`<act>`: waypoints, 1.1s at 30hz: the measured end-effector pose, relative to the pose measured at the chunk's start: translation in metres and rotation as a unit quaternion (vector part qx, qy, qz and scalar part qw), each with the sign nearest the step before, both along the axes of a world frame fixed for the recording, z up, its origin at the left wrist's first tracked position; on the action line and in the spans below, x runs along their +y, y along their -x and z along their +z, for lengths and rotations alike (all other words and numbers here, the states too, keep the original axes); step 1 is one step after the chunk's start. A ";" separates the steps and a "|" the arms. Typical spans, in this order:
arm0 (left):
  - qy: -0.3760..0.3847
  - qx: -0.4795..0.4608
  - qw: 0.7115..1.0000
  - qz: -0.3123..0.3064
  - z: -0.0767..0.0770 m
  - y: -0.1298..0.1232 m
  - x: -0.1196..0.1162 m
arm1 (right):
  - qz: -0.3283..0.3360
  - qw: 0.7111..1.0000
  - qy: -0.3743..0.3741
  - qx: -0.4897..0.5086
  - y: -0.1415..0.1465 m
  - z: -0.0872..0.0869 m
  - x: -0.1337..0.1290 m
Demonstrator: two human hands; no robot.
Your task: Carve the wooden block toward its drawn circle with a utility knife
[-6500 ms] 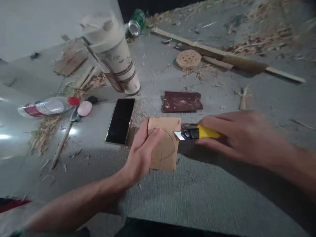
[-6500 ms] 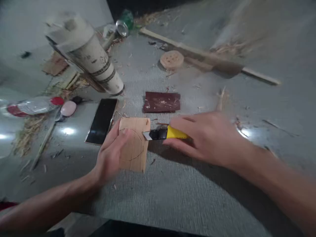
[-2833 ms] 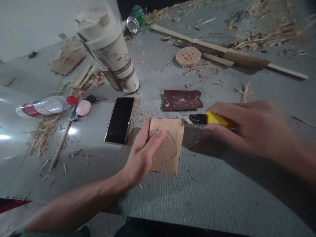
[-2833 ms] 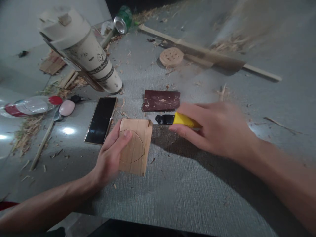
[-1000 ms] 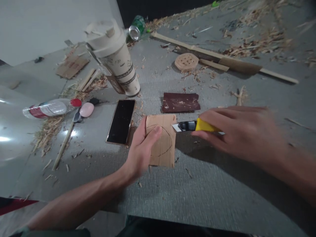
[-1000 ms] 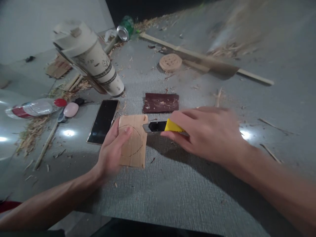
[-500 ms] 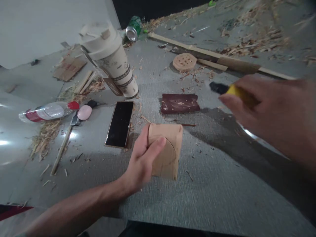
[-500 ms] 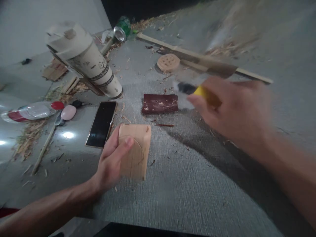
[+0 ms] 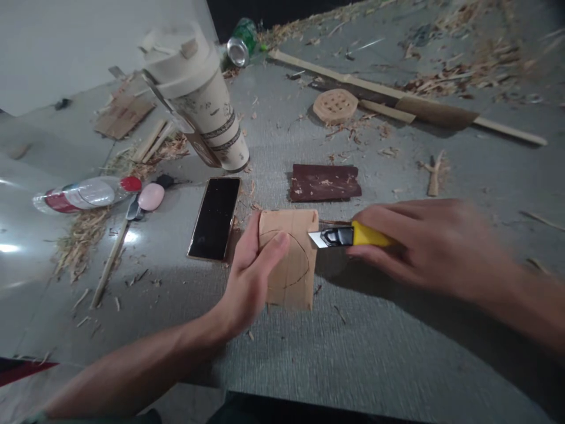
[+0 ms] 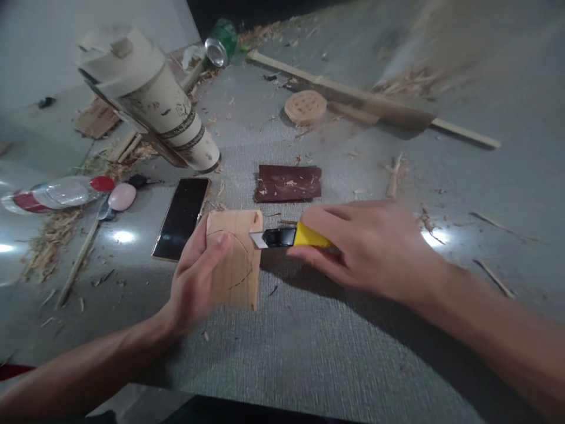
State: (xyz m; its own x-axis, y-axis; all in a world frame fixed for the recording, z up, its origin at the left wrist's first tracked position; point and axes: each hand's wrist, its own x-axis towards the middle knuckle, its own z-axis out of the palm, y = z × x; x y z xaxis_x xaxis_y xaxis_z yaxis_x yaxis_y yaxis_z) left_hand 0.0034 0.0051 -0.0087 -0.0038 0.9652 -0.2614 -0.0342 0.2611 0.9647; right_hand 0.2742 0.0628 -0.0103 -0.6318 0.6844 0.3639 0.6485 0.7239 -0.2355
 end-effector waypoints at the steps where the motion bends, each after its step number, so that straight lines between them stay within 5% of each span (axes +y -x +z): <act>1: 0.001 -0.002 1.000 -0.004 0.000 0.000 0.000 | 0.003 1.000 -0.003 0.001 0.000 0.000 0.000; 8: -0.015 -0.060 0.997 -0.034 0.005 -0.001 -0.001 | 0.005 0.991 -0.133 -0.011 -0.003 0.009 -0.002; 18: -0.010 -0.073 0.996 -0.053 0.012 0.004 0.001 | -0.058 0.986 -0.158 -0.013 0.000 0.012 -0.003; 22: 0.023 -0.097 0.957 -0.272 0.010 0.009 -0.010 | -0.279 0.955 -0.081 0.063 -0.022 0.026 0.024; 24: -0.001 -0.086 0.962 -0.260 0.007 0.010 -0.010 | -0.347 0.932 -0.068 0.073 -0.030 0.030 0.033; 26: -0.005 -0.060 0.987 -0.149 0.004 0.008 -0.006 | -0.312 0.946 -0.057 0.071 -0.031 0.027 0.034; 28: -0.018 -0.012 0.999 -0.049 0.001 0.005 0.000 | -0.208 0.974 -0.054 0.065 -0.025 0.019 0.026; 33: -0.013 0.019 1.000 -0.014 0.000 -0.001 0.004 | -0.027 0.998 -0.054 0.016 -0.002 0.002 0.002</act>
